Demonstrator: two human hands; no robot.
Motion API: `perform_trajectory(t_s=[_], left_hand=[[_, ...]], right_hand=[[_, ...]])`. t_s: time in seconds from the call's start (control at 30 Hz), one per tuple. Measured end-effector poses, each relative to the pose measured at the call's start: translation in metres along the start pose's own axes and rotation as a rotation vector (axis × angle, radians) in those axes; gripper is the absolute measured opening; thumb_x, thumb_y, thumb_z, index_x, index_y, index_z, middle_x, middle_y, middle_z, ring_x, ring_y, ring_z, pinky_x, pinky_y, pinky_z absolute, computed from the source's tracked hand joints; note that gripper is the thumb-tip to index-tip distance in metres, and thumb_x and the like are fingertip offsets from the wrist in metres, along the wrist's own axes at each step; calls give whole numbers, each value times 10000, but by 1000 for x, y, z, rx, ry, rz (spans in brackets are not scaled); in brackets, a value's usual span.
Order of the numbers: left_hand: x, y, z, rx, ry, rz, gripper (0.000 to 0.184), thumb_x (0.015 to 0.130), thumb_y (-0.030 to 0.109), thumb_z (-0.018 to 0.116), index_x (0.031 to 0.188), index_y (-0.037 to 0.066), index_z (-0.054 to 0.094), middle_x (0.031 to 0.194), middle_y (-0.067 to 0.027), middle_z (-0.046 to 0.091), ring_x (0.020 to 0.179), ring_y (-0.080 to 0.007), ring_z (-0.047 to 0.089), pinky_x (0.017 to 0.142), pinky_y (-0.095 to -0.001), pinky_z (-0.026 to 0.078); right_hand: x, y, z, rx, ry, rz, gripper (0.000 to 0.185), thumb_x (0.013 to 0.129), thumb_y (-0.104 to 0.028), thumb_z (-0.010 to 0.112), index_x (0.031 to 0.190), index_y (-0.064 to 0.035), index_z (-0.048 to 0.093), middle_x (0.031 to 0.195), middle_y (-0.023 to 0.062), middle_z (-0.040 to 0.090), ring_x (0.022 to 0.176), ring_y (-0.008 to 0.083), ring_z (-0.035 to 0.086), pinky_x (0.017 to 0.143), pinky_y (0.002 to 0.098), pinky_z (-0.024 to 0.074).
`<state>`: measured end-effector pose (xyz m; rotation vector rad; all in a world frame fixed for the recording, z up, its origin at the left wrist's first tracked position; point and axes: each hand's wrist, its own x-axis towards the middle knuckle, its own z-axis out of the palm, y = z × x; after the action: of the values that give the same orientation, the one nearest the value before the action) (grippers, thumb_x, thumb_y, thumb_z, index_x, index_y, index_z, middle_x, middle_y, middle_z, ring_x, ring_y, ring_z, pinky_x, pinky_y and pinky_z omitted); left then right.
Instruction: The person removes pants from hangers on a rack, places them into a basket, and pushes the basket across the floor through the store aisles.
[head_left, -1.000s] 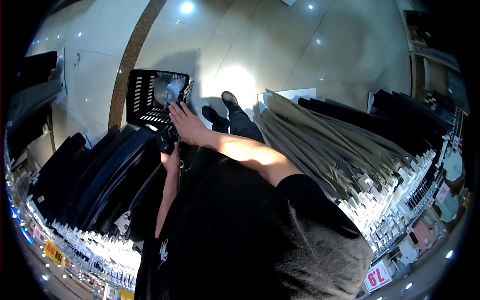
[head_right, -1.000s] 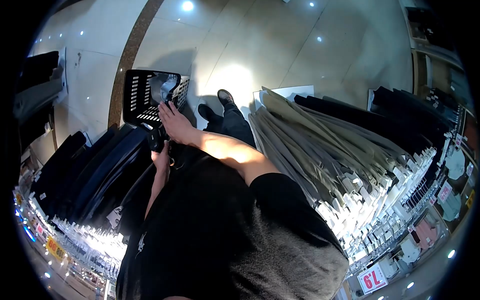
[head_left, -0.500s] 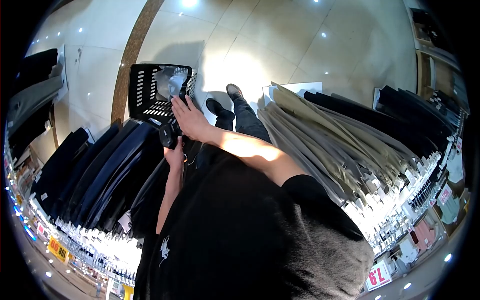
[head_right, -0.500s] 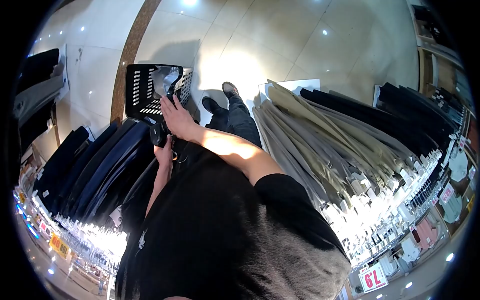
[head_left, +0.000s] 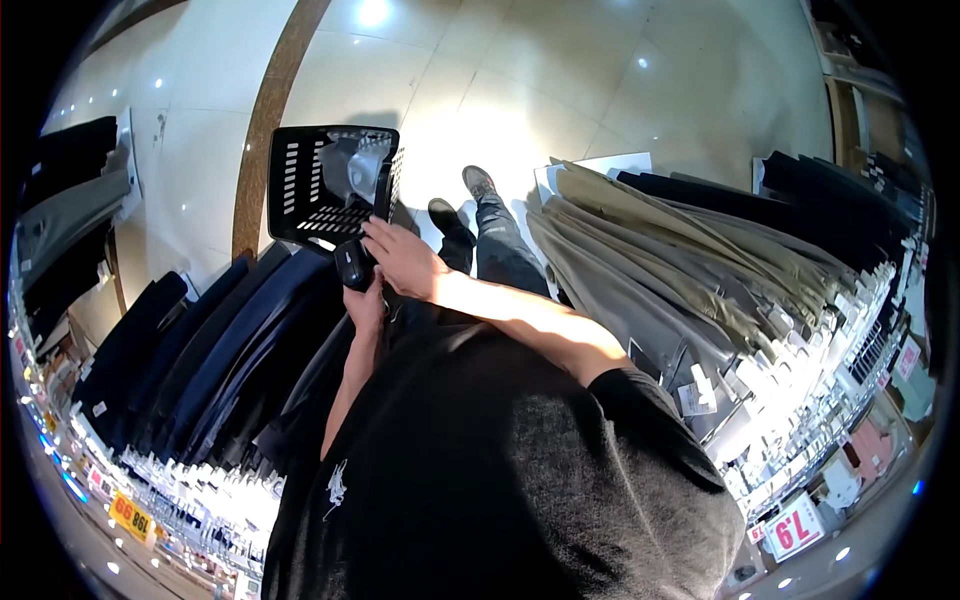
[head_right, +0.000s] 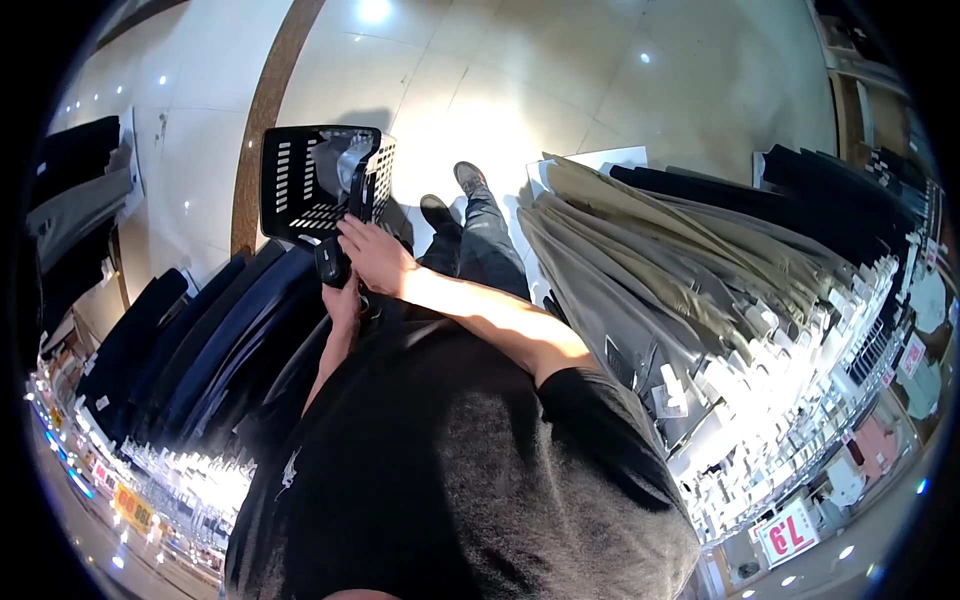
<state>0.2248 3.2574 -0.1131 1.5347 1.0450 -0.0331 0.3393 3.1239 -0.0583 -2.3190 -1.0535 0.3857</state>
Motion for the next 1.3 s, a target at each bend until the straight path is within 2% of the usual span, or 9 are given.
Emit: perform_trajectory(t_s=[0.27, 0.47, 0.57, 0.7, 0.83, 0.93, 1.1, 1.2, 1.3], left_hand=[[18, -16, 0, -32, 7, -92, 260, 871, 163, 817, 970, 18, 626, 792, -13, 642, 679, -101, 586, 626, -271, 473], [52, -41, -13, 49, 12, -22, 337, 848, 162, 838, 1066, -3, 642, 888, -38, 682, 761, -118, 618, 732, -295, 510], [50, -13, -8, 64, 0, -99, 345, 848, 157, 836, 1084, -5, 643, 918, -53, 698, 792, -133, 642, 762, -303, 521], [45, 20, -5, 13, 5, -147, 247, 884, 120, 794, 1036, 12, 631, 840, -36, 681, 690, -117, 620, 643, -268, 492], [46, 49, -1, 7, 30, -222, 174, 899, 116, 781, 937, 30, 635, 752, -12, 650, 611, -93, 580, 557, -239, 442], [58, 37, -8, -9, 16, -251, 170, 888, 129, 795, 884, 41, 650, 729, -6, 640, 592, -94, 579, 549, -238, 444], [58, 53, -10, 42, 3, -286, 205, 879, 145, 805, 955, 46, 643, 756, -14, 644, 625, -105, 593, 583, -250, 452], [70, 45, -19, 40, -12, -310, 228, 875, 146, 812, 978, 49, 634, 748, -14, 645, 619, -112, 595, 591, -263, 457], [78, 40, -26, 41, -30, -314, 261, 851, 178, 841, 968, 49, 647, 747, -19, 663, 632, -114, 606, 606, -271, 467]], right_hand=[[-96, 65, -15, -14, -19, 740, 438, 861, -210, 684, 1221, 32, 621, 1376, 233, 546, 1274, 348, 553, 1063, 398, 474], [-216, 193, -12, -543, -302, 849, 453, 892, -320, 622, 1123, 64, 685, 1214, 206, 674, 1297, 328, 521, 1236, 466, 190], [-273, 254, 2, -351, -341, 1342, 598, 892, -261, 634, 1326, 115, 468, 1415, 290, 484, 1248, 338, 576, 1122, 387, 417], [-277, 229, -32, 1, 256, 1896, 705, 790, -146, 670, 1369, 158, 407, 1589, 338, 147, 1414, 478, 351, 1165, 425, 372], [-277, 217, -27, -34, 118, 1967, 682, 818, -196, 675, 1371, 134, 454, 1615, 334, 84, 1319, 480, 499, 1141, 418, 409], [-265, 223, -35, -201, -695, 1350, 338, 917, -254, 606, 1061, 27, 726, 1230, 262, 654, 1203, 373, 608, 1116, 644, 344], [-273, 254, 62, -618, -243, 1108, 346, 938, -306, 542, 981, -39, 758, 995, 172, 743, 1074, 328, 647, 1093, 629, 352], [-220, 240, 21, -20, 202, 1289, 333, 856, -327, 615, 985, -55, 759, 1031, 198, 738, 1051, 317, 678, 1009, 362, 498], [-200, 242, 26, 240, 207, 1429, 340, 826, -360, 658, 970, -66, 751, 1031, 130, 743, 1012, 318, 679, 970, 385, 511]])
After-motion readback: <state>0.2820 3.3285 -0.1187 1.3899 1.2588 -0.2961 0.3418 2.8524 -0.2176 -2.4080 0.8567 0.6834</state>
